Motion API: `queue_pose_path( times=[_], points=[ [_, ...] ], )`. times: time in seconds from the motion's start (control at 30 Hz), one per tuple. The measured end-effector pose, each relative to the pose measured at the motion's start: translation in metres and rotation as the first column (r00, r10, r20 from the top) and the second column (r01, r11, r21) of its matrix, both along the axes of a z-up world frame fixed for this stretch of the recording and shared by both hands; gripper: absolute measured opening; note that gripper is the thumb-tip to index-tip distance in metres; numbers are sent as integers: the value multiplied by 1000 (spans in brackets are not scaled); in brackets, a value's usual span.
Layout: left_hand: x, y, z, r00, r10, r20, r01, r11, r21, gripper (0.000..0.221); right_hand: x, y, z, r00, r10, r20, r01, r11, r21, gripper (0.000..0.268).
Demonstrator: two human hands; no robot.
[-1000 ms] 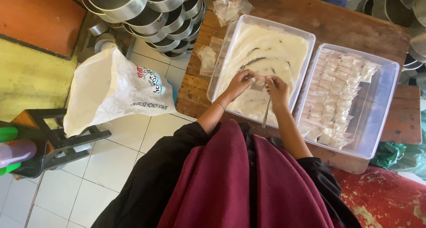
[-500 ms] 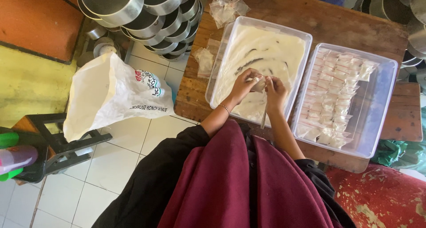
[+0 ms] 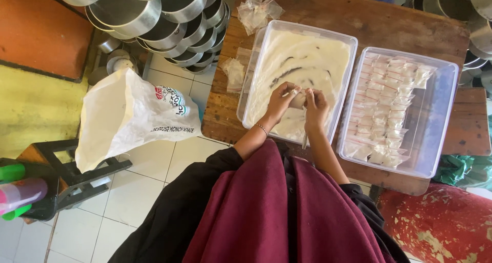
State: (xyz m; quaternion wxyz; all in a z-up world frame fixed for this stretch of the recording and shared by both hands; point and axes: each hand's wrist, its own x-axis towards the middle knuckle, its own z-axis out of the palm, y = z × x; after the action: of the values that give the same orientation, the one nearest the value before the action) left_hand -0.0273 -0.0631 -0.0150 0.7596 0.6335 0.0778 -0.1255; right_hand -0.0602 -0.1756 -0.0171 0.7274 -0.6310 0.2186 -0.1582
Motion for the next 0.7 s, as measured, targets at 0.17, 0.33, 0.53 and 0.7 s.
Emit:
queue_pose_path(
  times=[0.17,0.33,0.53,0.7],
  points=[
    [-3,4,21,997,38,71,-41,998,41,21,-2,6,1,999,-31,-27,32,999,44,12],
    [0,8,6,998,42,56,-44,998,41,12,0,11,0,999,-42,-25,43,998,35,14],
    [0,11,4,995,80,60,-79,997,-22,9,-1,24,7,998,-51,-37,51,999,7,16],
    [-2,18,9,992,83,95,-84,996,14,13,-5,37,24,998,-24,-59,23,1000,-22,15]
  ],
)
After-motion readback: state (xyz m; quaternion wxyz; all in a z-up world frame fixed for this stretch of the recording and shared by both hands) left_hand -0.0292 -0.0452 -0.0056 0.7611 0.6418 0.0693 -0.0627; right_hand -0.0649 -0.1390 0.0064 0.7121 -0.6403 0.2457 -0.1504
